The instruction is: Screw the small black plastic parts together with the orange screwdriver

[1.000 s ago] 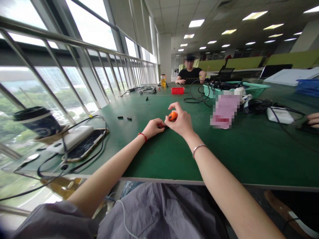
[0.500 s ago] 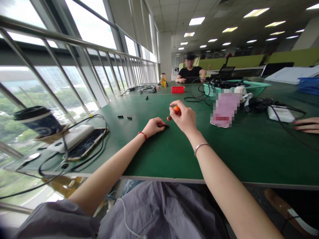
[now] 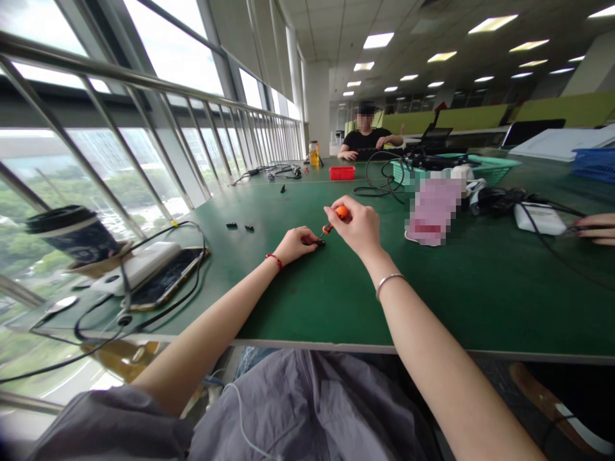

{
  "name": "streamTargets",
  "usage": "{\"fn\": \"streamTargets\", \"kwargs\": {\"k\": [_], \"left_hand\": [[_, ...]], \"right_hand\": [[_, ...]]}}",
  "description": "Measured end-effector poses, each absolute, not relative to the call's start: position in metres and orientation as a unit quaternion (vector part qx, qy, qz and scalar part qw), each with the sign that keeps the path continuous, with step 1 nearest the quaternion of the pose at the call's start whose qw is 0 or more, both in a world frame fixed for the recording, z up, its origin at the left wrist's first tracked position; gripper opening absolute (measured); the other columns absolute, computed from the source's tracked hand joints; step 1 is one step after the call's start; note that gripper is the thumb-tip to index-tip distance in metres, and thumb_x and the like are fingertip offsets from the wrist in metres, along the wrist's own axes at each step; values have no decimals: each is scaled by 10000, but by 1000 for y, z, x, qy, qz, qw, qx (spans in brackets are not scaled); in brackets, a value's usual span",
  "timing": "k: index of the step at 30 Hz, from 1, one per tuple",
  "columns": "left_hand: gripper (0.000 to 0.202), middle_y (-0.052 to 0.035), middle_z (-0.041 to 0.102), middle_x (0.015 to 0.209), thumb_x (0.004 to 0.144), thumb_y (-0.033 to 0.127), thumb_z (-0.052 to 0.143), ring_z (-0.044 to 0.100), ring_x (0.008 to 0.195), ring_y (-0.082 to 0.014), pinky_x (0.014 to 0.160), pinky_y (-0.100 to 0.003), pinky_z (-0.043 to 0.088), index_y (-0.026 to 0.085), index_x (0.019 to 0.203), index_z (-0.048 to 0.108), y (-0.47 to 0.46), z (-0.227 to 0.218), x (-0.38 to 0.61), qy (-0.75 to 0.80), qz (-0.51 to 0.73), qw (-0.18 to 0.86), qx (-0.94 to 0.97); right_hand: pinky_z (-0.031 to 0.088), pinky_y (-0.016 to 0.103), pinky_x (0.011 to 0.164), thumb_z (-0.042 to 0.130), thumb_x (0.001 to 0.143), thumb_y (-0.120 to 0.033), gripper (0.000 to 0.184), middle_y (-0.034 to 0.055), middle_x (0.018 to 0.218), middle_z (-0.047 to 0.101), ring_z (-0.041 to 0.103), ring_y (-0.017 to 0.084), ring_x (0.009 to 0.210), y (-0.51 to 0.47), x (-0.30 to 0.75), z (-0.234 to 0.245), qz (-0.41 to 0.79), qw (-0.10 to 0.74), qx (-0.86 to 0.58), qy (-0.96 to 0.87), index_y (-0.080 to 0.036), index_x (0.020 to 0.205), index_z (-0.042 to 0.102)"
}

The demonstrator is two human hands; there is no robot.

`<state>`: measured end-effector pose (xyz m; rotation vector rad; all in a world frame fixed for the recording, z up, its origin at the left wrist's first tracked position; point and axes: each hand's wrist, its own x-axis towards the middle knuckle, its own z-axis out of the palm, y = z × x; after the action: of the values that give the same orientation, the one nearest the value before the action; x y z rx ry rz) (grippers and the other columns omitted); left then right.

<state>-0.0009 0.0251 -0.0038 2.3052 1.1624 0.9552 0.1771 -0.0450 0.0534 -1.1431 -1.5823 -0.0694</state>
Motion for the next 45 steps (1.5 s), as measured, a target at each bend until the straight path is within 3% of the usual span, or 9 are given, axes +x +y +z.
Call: {"fn": "streamTargets", "kwargs": {"k": [3,7,11,14,22,25,28,33,45], "left_hand": [[113,-16,623,745,662,116,647,548,626,-86,624,-210,471,115,758,707,25,-4,-1,415,342,200,819],[95,-12,624,740,661,119,653,550,621,-84,618,-207,474,122,741,704,25,-4,-1,412,348,203,818],[104,-14,626,742,663,117,654,545,616,-81,615,-206,469,117,750,711,25,-4,-1,411,344,203,819],[113,-15,629,747,666,119,656,544,616,-80,623,-206,471,118,760,718,25,-4,-2,411,342,199,821],[113,-20,635,750,675,141,666,552,624,-86,631,-213,479,119,769,724,26,-5,-2,413,347,196,819],[122,-19,639,750,675,136,659,555,627,-86,632,-212,482,124,777,727,25,-3,-2,411,347,197,820],[117,-17,641,741,675,136,656,553,615,-84,618,-208,482,126,770,724,25,-3,-2,411,347,200,819],[118,-15,639,739,672,143,665,548,612,-82,617,-208,476,122,773,722,27,-5,-3,413,346,198,819],[122,-16,633,747,687,132,647,559,632,-86,635,-208,491,131,785,720,24,-3,-3,410,337,202,823]], "right_hand": [[395,264,585,539,760,-363,191,-18,599,583,519,144,543,-43,179,51,-48,571,-457,-680,-221,873,598],[425,282,629,509,731,-280,251,-14,673,617,568,170,617,-38,184,48,-44,586,-437,-681,-231,972,557],[410,271,587,557,743,-343,154,-11,652,605,530,145,558,-34,187,49,-29,589,-455,-667,-221,835,572],[384,256,542,584,750,-398,192,-9,609,586,485,119,513,-38,184,51,-21,586,-462,-665,-209,717,572],[428,259,607,582,692,-253,219,-18,673,609,534,131,578,-43,178,51,-14,578,-400,-711,-213,908,584],[391,252,557,598,727,-338,154,-20,616,586,488,120,525,-43,178,52,-15,575,-424,-700,-208,811,595],[351,252,532,588,755,-411,215,-7,594,578,462,115,510,-45,176,54,-21,568,-442,-694,-201,707,604],[364,251,561,554,749,-332,153,0,622,604,491,123,548,-45,176,55,-1,540,-423,-728,-200,717,625],[407,284,600,533,724,-330,152,21,612,619,549,167,583,-38,184,50,-70,582,-471,-660,-215,645,593]]}}
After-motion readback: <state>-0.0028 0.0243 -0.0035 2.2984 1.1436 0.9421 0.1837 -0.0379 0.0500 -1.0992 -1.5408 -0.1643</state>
